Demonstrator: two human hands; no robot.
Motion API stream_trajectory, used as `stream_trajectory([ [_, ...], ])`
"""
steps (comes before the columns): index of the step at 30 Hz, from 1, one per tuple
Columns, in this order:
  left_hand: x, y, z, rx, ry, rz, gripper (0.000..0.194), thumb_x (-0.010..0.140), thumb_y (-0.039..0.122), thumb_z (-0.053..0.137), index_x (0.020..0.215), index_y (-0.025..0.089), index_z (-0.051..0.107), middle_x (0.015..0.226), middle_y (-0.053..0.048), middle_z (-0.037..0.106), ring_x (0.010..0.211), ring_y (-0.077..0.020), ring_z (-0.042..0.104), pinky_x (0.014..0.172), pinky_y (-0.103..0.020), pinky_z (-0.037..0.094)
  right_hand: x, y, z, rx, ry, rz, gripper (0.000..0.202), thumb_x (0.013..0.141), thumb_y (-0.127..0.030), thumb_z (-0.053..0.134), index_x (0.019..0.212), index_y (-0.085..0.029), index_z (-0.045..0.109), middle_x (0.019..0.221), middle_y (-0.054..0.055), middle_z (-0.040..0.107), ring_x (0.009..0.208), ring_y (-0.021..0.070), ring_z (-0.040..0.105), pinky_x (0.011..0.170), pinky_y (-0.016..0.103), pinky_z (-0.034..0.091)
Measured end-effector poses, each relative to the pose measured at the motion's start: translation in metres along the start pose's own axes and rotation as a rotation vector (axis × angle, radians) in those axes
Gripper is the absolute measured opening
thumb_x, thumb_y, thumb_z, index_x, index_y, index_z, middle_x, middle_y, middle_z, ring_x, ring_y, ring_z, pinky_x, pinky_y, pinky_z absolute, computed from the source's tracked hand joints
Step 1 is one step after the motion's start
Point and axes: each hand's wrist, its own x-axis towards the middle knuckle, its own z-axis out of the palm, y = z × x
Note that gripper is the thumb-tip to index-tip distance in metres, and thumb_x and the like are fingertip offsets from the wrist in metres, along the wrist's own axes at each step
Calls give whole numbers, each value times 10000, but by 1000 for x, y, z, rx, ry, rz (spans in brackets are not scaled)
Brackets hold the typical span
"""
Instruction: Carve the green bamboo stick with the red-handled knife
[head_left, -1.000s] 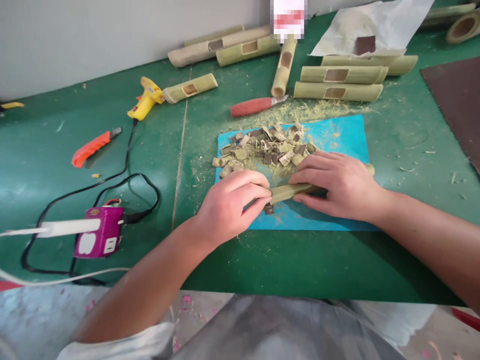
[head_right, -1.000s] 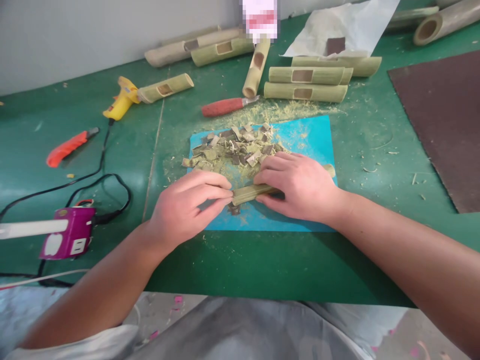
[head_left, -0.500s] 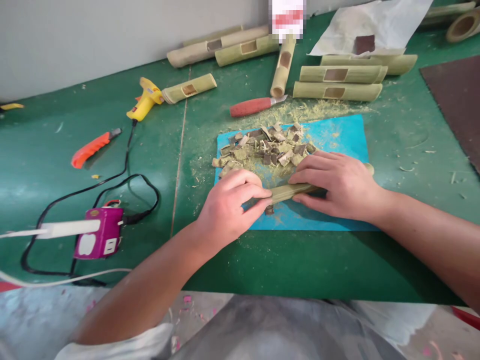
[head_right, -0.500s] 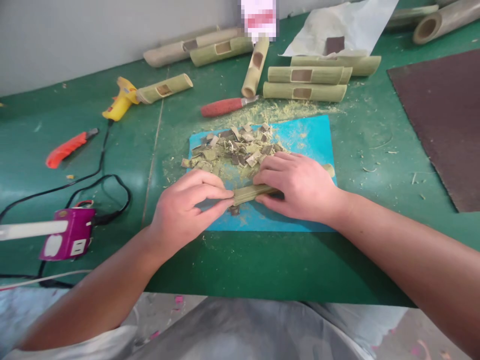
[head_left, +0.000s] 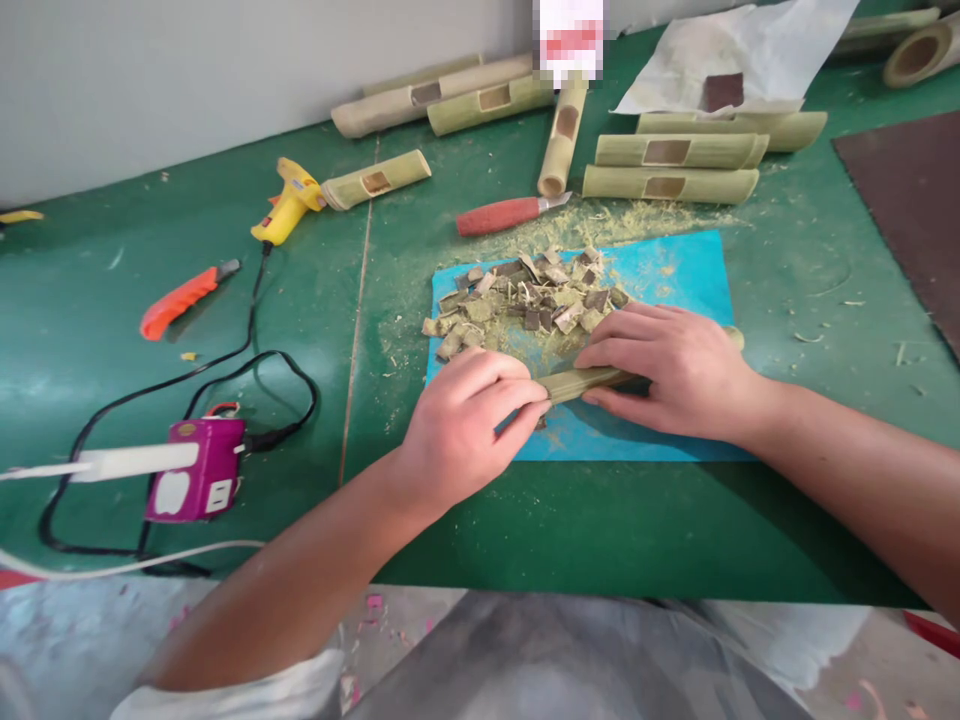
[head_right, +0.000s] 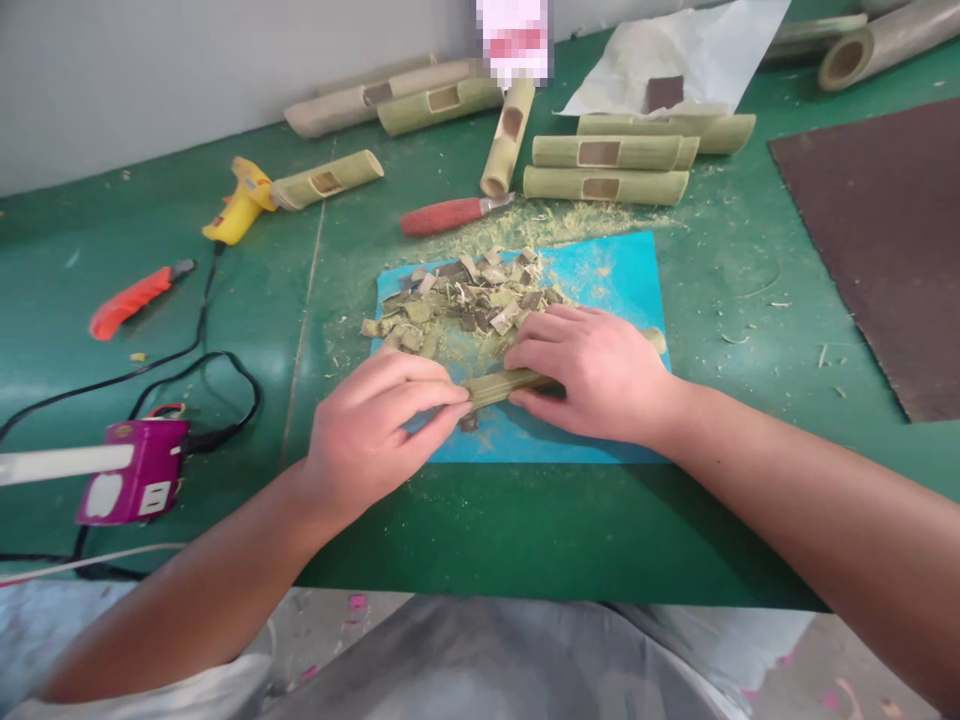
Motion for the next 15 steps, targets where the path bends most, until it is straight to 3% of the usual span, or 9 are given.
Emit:
stream_trajectory([
  [10, -1, -1, 2, 82, -15, 26, 39, 918, 169, 717, 898, 151, 746, 822, -50, 697, 744, -156, 601, 697, -291, 498, 0, 0, -1, -1, 14, -5, 199, 930, -340, 655, 1023, -186, 741, 1006, 81, 753, 866, 218, 656, 715, 332, 440],
  [15, -2, -4, 1, 76, -24, 128, 102, 941, 128, 668, 846, 148, 697, 730, -24, 649, 686, -151, 536, 662, -300, 457, -1, -1, 0, 4, 10, 8, 196, 935, -343, 647, 1011, -188, 740, 1007, 80, 750, 865, 217, 651, 704, 327, 434],
])
